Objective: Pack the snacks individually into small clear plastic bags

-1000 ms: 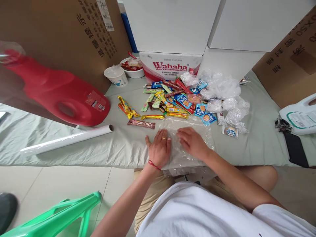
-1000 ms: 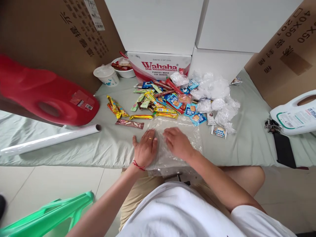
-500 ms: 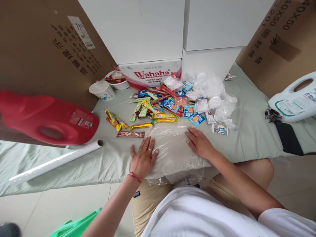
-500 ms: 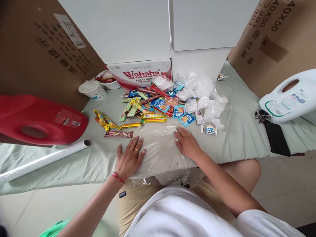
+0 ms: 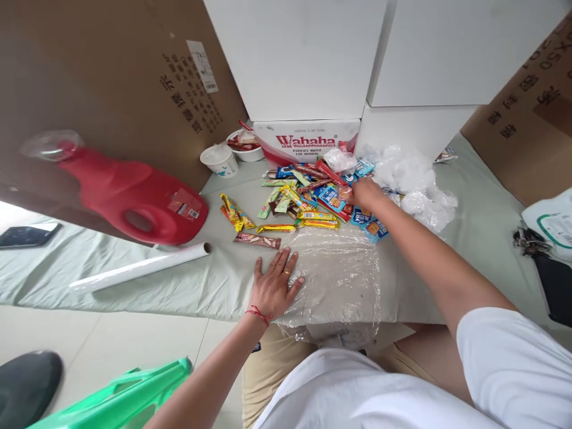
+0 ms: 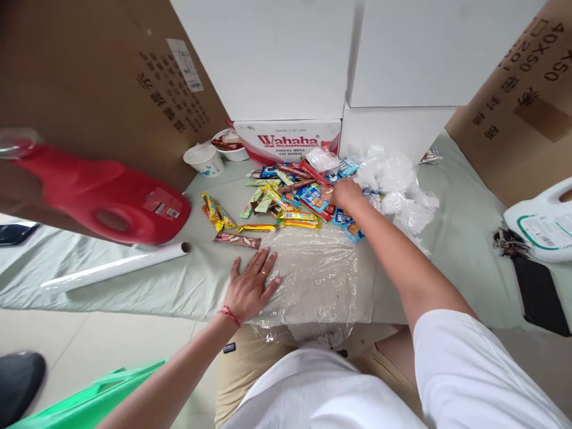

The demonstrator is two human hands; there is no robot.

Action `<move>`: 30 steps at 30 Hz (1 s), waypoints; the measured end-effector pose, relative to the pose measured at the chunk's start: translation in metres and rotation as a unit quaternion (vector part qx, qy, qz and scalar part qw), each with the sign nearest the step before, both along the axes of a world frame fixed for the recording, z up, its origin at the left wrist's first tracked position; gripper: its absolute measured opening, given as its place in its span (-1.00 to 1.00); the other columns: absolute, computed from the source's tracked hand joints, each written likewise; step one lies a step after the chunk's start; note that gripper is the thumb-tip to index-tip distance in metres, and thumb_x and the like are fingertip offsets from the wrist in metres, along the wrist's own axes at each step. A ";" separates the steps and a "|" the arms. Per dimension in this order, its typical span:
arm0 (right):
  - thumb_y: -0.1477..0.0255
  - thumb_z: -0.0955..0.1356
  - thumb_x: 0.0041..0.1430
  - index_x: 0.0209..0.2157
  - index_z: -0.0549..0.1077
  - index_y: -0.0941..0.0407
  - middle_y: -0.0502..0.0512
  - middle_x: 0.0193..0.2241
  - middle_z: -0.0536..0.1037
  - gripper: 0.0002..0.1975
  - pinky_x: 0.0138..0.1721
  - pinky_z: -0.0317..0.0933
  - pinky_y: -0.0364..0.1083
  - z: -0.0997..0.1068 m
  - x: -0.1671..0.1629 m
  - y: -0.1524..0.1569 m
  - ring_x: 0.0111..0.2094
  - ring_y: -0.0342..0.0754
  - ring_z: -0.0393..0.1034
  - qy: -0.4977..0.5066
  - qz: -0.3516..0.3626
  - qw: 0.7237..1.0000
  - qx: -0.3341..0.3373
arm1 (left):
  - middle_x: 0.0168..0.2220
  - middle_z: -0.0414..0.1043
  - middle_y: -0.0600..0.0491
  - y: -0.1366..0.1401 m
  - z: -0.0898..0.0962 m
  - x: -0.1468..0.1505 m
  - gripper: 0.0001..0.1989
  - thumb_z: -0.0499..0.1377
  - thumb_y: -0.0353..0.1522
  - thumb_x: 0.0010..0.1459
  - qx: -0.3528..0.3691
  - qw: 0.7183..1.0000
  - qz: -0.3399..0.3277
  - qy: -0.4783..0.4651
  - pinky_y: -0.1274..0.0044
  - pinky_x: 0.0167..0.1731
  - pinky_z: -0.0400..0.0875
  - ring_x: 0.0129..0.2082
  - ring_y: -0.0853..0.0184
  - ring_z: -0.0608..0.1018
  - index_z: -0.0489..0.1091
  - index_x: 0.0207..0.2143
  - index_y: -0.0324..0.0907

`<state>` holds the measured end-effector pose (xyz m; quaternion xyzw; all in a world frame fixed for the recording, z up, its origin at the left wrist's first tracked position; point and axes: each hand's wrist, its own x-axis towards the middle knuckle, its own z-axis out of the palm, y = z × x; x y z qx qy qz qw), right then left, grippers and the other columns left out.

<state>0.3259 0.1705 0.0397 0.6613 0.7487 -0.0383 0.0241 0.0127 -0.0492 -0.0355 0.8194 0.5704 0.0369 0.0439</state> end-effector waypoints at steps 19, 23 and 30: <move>0.27 0.30 0.37 0.08 0.52 0.15 0.34 -0.08 0.59 -0.63 -0.02 0.23 0.18 0.018 0.007 -0.104 -0.01 0.32 0.33 0.073 0.010 0.977 0.202 | 0.49 0.02 -0.12 0.000 -0.002 0.001 -0.36 -0.04 -0.06 0.42 0.008 0.999 0.001 -0.046 -0.11 0.42 -0.20 0.45 0.00 0.23 0.11 0.47 0.00; 0.26 0.30 0.40 0.17 0.47 -0.03 0.21 -0.08 0.60 -0.63 -0.04 0.26 0.19 0.021 -0.017 -0.182 -0.09 0.24 0.37 0.222 0.094 0.949 0.202 | 0.49 0.04 -0.11 0.000 -0.003 0.000 -0.37 -0.04 -0.07 0.42 0.012 0.999 0.004 -0.051 -0.11 0.42 -0.23 0.45 0.00 0.24 0.12 0.46 0.01; 0.31 0.39 0.33 0.09 0.51 0.03 0.22 -0.06 0.59 -0.68 -0.05 0.28 0.16 -0.025 -0.055 -0.233 -0.05 0.22 0.35 0.210 0.137 0.968 0.032 | 0.49 0.02 -0.13 0.000 -0.003 0.001 -0.37 -0.10 -0.08 0.43 0.006 0.999 0.004 -0.046 -0.13 0.41 -0.23 0.44 0.00 0.25 0.11 0.46 -0.04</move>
